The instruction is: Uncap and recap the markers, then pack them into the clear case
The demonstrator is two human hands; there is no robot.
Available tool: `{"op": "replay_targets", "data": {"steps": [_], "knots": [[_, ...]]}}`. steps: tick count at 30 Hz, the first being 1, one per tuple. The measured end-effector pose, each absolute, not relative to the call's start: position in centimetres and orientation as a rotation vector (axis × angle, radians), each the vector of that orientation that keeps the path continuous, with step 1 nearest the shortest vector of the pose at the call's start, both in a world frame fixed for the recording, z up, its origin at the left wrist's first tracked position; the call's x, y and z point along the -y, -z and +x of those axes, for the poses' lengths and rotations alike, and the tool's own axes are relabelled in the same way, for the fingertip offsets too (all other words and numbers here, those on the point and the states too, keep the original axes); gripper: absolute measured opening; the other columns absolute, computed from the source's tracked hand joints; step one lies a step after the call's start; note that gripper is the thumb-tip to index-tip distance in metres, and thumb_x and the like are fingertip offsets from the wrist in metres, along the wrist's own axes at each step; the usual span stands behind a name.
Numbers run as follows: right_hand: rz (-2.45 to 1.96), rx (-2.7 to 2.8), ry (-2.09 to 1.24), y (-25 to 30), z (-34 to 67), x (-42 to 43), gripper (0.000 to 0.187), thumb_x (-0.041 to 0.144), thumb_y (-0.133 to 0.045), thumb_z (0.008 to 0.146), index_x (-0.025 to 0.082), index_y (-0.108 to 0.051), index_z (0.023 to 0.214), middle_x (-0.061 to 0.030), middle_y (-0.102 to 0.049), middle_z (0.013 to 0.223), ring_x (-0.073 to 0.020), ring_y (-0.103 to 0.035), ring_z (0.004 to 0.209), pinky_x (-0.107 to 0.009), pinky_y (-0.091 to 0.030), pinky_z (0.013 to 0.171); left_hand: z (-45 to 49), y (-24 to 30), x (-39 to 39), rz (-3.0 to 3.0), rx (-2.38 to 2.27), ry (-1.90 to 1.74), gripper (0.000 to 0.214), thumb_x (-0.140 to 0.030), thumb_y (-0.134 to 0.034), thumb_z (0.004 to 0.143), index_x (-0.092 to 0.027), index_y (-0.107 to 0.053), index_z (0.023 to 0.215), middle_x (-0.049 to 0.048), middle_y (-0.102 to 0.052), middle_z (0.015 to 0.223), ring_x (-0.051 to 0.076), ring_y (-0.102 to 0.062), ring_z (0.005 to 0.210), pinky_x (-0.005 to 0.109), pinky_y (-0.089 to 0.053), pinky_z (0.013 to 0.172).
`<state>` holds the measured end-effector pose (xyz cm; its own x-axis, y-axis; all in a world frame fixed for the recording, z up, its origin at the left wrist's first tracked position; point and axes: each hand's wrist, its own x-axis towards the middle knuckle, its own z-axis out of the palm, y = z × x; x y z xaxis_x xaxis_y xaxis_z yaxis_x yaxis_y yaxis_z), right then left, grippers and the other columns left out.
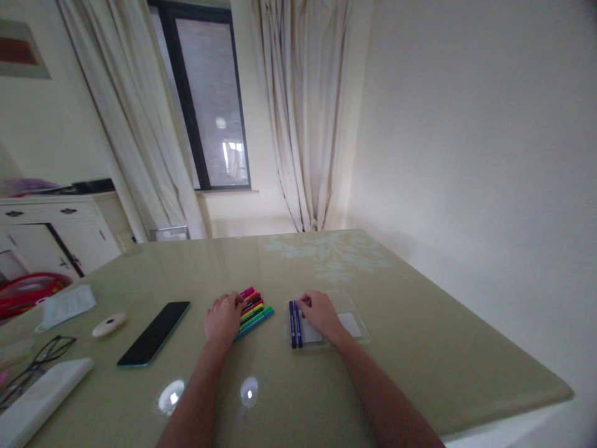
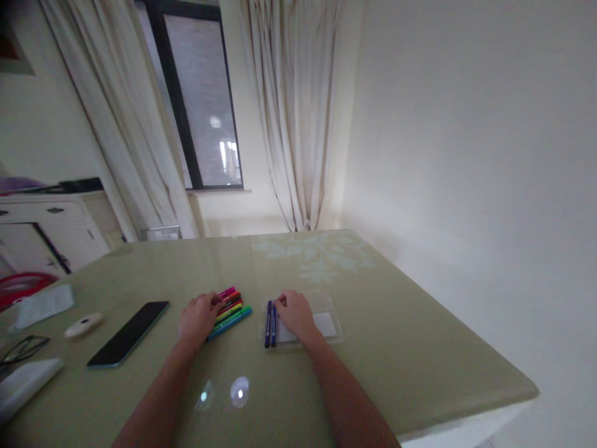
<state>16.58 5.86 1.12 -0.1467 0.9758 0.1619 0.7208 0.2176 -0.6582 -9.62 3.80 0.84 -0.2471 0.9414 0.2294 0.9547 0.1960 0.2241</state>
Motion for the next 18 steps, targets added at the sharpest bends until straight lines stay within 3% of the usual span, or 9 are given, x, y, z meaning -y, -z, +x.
{"op": "replay_targets", "data": {"steps": [5,18], "knots": [[-1.564,1.935,-0.577,-1.07,16.56,-5.84,0.015,0.026,-0.067,0.092,0.018,-0.078,0.085,-0.0059,-0.077,0.078,-0.0182,-0.071,0.076,-0.025,-0.044,0.071,-9.66,-0.87,-3.88,-1.936,2.378,0.495,0.020,-0.033,-0.057,0.096,-0.025,-0.073,0.104,0.0091,-0.071,0.111,0.027,-0.064,0.109,0.035,-0.048,0.086],[-1.541,1.923,-0.561,-0.79,16.41,-5.88,0.016,0.027,-0.069,0.091,0.018,-0.076,0.080,-0.0050,-0.076,0.075,-0.0176,-0.069,0.073,-0.024,-0.043,0.067,-9.44,-0.22,-3.92,-1.976,2.359,0.550,0.025,-0.030,-0.055,0.097,-0.022,-0.078,0.099,0.0129,-0.069,0.114,0.032,-0.061,0.112,0.042,-0.047,0.091]]}}
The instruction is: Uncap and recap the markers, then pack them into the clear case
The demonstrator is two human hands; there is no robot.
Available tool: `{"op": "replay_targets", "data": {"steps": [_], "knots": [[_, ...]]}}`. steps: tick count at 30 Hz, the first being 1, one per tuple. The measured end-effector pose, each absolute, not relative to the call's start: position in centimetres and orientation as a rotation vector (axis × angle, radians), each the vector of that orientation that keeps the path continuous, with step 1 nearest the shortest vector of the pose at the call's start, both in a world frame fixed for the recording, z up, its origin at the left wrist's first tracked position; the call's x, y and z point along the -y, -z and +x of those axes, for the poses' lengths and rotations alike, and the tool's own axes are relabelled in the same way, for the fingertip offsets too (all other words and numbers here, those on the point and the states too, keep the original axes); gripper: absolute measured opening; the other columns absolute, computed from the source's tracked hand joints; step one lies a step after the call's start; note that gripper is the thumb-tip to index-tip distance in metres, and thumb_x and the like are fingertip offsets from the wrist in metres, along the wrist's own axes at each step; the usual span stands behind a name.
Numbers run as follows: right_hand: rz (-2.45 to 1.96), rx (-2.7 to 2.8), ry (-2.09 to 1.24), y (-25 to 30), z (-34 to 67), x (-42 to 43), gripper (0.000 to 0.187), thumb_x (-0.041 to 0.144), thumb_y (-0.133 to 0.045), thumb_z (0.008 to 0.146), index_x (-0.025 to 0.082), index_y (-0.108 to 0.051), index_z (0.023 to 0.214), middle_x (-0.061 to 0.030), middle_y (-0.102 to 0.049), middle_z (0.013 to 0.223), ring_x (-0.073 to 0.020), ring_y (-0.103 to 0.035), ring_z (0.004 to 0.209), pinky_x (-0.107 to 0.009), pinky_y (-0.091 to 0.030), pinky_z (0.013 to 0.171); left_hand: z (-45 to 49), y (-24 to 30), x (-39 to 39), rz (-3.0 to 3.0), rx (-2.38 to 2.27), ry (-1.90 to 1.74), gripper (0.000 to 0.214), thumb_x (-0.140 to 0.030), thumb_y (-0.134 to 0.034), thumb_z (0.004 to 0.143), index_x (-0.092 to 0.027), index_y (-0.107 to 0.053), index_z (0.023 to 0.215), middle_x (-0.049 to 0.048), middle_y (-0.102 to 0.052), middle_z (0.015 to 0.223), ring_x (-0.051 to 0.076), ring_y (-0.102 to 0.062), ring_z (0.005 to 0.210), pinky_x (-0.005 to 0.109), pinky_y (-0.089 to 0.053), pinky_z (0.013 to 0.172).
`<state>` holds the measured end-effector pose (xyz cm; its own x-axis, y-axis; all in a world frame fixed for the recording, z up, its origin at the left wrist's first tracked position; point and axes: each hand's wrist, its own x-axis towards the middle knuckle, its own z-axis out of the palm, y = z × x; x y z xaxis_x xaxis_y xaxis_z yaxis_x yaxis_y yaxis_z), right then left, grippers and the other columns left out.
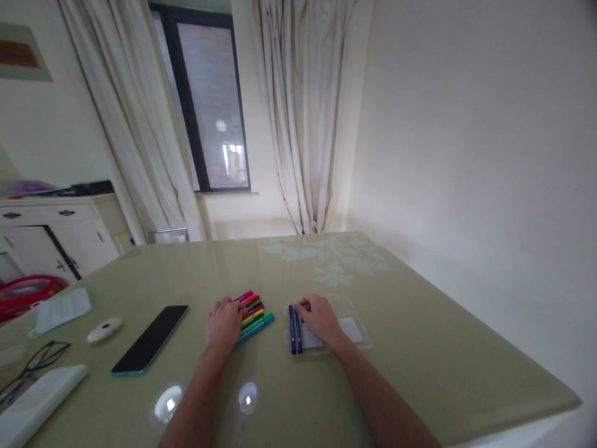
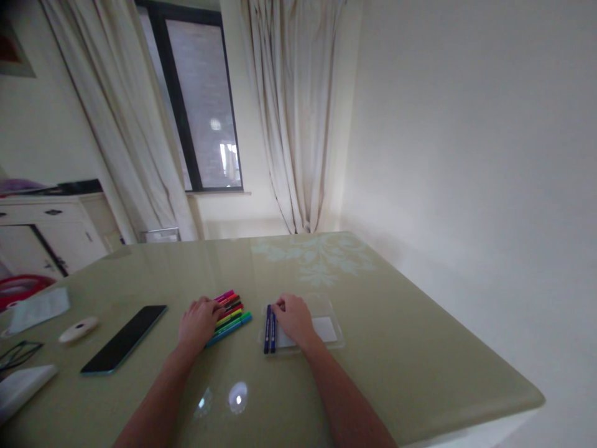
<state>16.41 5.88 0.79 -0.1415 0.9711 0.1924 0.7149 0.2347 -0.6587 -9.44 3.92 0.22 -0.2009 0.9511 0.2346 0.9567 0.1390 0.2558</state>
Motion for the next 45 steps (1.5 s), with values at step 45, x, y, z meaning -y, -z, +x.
{"op": "replay_targets", "data": {"steps": [45], "knots": [[-1.151,1.490,-1.000,-1.2,15.7,-6.0,0.020,0.033,-0.060,0.085,0.016,-0.070,0.089,-0.0041,-0.073,0.074,-0.0140,-0.063,0.057,-0.020,-0.043,0.045,-3.8,-1.5,-3.0,-2.821,2.197,1.426,0.025,-0.038,-0.066,0.077,-0.017,-0.074,0.088,0.0064,-0.074,0.083,0.022,-0.069,0.078,0.033,-0.052,0.070]]}}
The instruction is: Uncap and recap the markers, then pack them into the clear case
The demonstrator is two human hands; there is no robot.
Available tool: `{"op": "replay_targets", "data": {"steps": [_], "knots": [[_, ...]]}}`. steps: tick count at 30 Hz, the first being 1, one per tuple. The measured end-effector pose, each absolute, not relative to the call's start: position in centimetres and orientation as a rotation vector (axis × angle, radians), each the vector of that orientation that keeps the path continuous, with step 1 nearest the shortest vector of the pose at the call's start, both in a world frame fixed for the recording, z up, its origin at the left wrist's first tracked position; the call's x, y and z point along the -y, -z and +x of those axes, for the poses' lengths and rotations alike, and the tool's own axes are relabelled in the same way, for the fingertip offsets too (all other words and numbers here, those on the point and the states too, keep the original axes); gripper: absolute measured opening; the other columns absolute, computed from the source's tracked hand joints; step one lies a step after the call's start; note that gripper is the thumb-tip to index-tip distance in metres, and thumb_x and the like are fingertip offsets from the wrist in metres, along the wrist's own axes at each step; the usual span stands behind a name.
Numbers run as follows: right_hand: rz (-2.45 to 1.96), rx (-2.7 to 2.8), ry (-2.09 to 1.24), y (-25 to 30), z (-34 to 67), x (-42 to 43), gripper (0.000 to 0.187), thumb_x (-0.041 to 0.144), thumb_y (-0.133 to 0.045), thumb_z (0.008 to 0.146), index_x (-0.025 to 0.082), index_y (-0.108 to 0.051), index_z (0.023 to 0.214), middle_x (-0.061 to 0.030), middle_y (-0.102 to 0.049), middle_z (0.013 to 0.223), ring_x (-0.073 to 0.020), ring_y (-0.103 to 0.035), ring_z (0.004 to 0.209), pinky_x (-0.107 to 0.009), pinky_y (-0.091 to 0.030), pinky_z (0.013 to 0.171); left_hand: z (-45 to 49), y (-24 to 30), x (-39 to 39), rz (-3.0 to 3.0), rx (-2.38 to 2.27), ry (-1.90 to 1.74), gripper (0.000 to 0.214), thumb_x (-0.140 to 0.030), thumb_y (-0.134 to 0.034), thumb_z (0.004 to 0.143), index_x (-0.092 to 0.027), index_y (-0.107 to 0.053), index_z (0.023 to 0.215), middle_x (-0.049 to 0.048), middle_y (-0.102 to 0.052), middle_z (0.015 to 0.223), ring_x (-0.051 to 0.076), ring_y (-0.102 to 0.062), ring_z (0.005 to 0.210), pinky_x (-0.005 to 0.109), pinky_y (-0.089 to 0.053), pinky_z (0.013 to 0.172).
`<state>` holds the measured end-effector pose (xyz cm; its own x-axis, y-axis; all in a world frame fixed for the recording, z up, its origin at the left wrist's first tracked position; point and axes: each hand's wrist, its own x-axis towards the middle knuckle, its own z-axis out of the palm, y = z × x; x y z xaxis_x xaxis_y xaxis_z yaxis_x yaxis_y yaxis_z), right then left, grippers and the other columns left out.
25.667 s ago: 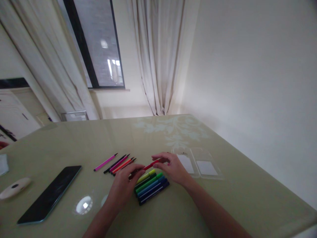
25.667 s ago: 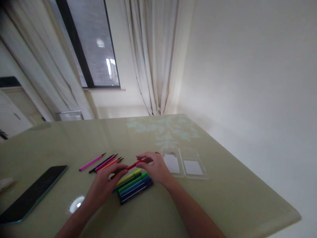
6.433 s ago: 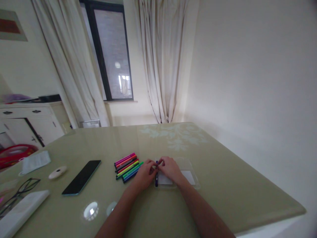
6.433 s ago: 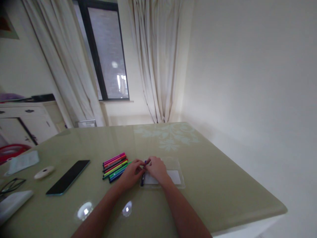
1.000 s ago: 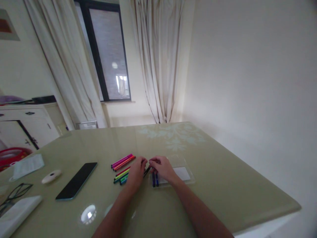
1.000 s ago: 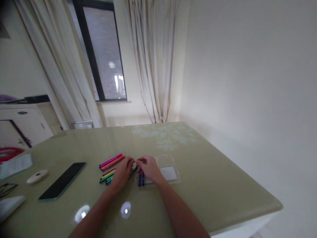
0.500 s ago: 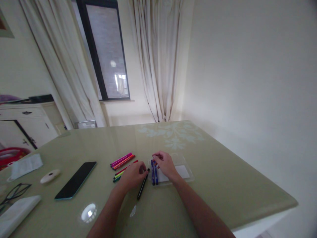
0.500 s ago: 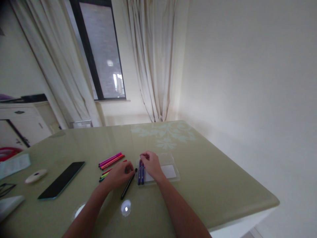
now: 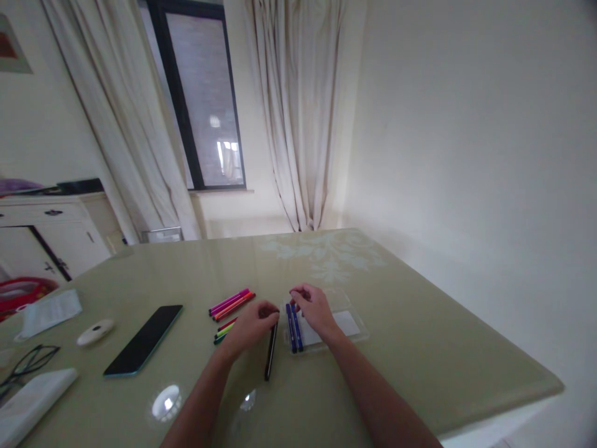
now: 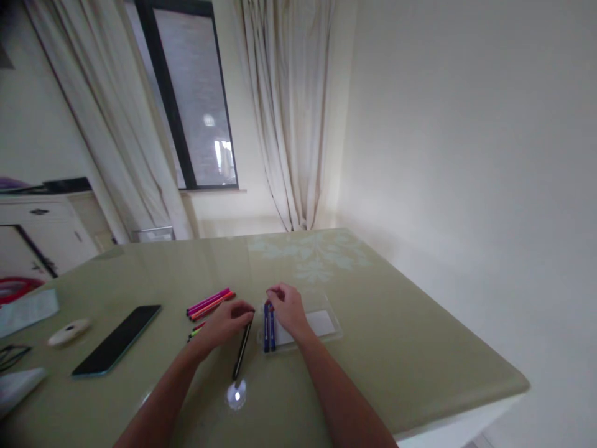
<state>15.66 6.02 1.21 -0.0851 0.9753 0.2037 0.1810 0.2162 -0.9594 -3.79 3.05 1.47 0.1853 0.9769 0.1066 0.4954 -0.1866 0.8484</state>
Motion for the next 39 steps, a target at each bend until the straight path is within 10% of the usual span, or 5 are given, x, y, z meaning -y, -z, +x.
{"op": "replay_targets", "data": {"steps": [15,24,39], "knots": [[-1.009,1.575,-1.320,-1.6,15.6,-5.4,0.032,0.037,-0.084,0.068,0.016,-0.068,0.087,-0.0019,-0.074,0.073,-0.0145,-0.067,0.064,-0.019,-0.043,0.049,-2.2,-0.5,-3.6,1.386,-1.200,-1.299,0.058,-0.063,-0.069,0.081,-0.016,-0.062,0.113,0.0127,-0.075,0.108,0.025,-0.075,0.096,0.040,-0.062,0.085],[-1.376,1.547,-1.245,-1.9,20.2,-6.8,0.014,0.018,-0.077,0.077,0.014,-0.068,0.087,-0.0021,-0.073,0.063,-0.0142,-0.069,0.057,-0.017,-0.045,0.046,-0.4,0.8,-2.0,2.014,-1.246,-1.053,0.034,-0.032,-0.069,0.088,-0.023,-0.071,0.120,0.0099,-0.070,0.131,0.029,-0.059,0.127,0.049,-0.039,0.116],[-1.485,1.732,-1.089,-0.7,18.6,-6.4,0.004,0.012,-0.077,0.073,0.015,-0.073,0.073,-0.0019,-0.071,0.058,-0.0141,-0.066,0.050,-0.018,-0.046,0.047,-0.2,1.1,-1.8,2.403,-1.359,-0.808,0.032,-0.024,-0.052,0.098,-0.022,-0.069,0.125,0.0097,-0.067,0.135,0.025,-0.058,0.128,0.043,-0.044,0.113]]}}
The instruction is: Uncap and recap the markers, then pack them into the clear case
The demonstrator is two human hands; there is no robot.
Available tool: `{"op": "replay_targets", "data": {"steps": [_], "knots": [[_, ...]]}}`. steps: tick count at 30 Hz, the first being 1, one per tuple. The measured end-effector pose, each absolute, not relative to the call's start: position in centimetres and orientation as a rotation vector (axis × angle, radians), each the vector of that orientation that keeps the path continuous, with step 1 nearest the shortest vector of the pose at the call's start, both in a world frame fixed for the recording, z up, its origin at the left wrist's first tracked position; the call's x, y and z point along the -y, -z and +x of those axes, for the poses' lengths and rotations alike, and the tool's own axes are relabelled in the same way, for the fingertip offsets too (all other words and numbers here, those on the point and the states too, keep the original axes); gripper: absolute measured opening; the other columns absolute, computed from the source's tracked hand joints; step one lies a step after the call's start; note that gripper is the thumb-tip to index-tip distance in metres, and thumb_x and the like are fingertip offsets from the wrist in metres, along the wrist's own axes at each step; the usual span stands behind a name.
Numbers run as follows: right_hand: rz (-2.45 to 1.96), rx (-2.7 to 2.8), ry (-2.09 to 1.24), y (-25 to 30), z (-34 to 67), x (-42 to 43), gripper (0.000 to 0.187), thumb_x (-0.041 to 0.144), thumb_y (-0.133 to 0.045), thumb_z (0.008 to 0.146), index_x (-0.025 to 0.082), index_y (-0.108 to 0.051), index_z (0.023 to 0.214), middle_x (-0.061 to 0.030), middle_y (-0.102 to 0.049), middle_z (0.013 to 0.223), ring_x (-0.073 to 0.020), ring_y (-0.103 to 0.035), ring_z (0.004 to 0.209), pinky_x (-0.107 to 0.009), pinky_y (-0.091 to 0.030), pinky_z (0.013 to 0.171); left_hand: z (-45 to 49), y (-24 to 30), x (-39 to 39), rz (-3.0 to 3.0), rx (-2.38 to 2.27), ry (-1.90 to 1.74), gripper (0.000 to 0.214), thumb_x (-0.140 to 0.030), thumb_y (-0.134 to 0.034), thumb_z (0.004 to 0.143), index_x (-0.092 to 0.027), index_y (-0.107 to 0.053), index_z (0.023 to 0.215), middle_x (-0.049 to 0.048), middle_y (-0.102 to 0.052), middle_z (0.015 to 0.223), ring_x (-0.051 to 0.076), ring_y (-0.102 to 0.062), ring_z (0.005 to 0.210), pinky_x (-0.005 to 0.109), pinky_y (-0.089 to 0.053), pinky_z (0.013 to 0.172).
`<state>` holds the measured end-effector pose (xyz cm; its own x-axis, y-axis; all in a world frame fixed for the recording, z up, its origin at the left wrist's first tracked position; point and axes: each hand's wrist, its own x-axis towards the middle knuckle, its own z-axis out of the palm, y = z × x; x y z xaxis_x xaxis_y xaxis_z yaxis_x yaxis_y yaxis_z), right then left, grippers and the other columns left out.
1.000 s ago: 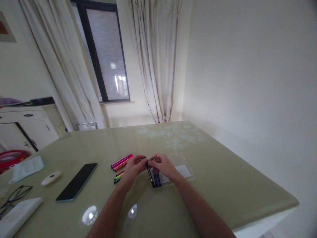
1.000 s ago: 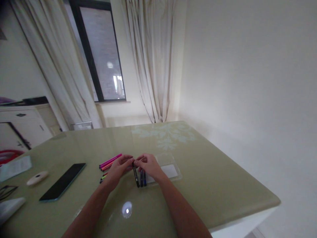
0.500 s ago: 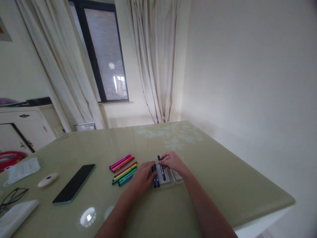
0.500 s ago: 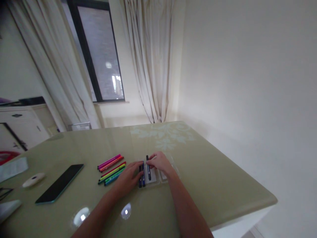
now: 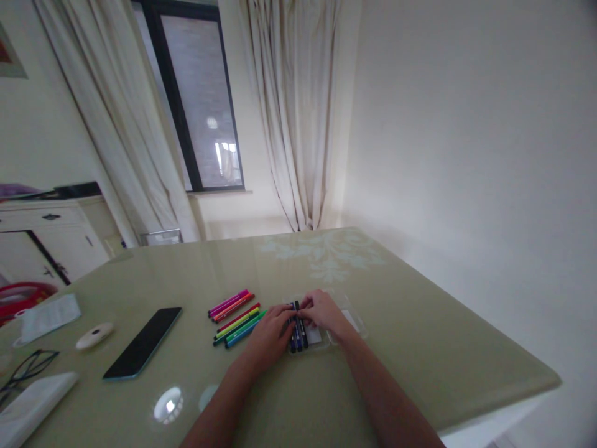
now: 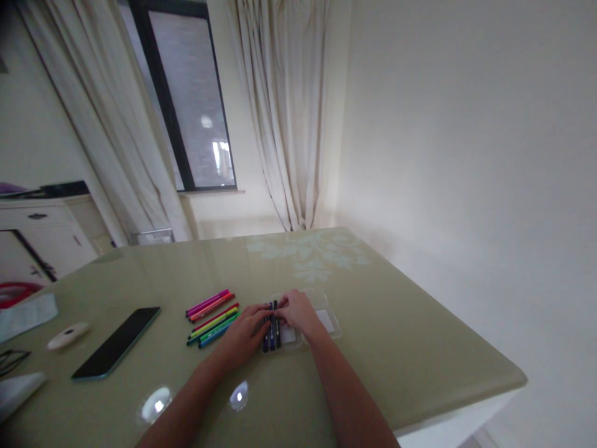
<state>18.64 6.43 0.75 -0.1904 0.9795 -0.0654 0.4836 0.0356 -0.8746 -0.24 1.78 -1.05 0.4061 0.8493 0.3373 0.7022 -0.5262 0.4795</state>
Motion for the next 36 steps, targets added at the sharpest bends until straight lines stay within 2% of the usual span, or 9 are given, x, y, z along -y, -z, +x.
{"op": "replay_targets", "data": {"steps": [5,12,19,36], "knots": [[-1.510,1.824,-0.936,-1.0,18.7,-6.4,0.005,0.011,-0.076,0.073,0.015,-0.076,0.074,-0.0024,-0.072,0.059,-0.0150,-0.067,0.053,-0.019,-0.045,0.049,-0.2,1.1,-1.8,2.417,-1.355,-0.804,0.034,-0.024,-0.051,0.098,-0.023,-0.067,0.128,0.0092,-0.067,0.134,0.025,-0.057,0.128,0.044,-0.044,0.113],[-1.510,1.849,-0.916,-0.9,18.7,-6.7,0.010,0.011,-0.077,0.072,0.016,-0.077,0.081,-0.0011,-0.072,0.060,-0.0147,-0.067,0.054,-0.020,-0.045,0.052,-0.1,0.7,-1.6,2.416,-1.349,-0.793,0.033,-0.025,-0.050,0.099,-0.023,-0.066,0.128,0.0086,-0.066,0.135,0.025,-0.057,0.128,0.043,-0.043,0.113],[-1.557,1.916,-0.691,-0.5,18.9,-6.8,0.007,0.018,-0.082,0.070,0.018,-0.078,0.075,-0.0049,-0.076,0.073,-0.0180,-0.069,0.070,-0.024,-0.045,0.061,0.0,0.7,-1.5,2.409,-1.344,-0.807,0.033,-0.025,-0.049,0.100,-0.025,-0.066,0.128,0.0084,-0.066,0.134,0.025,-0.056,0.127,0.045,-0.043,0.113],[-1.702,1.951,-0.607,-0.1,18.7,-6.5,0.006,0.022,-0.082,0.072,0.020,-0.076,0.072,-0.0045,-0.073,0.073,-0.0190,-0.066,0.070,-0.025,-0.040,0.061,0.0,0.9,-1.4,2.448,-1.353,-0.795,0.033,-0.021,-0.048,0.100,-0.023,-0.068,0.126,0.0084,-0.065,0.134,0.024,-0.057,0.126,0.042,-0.043,0.113]]}}
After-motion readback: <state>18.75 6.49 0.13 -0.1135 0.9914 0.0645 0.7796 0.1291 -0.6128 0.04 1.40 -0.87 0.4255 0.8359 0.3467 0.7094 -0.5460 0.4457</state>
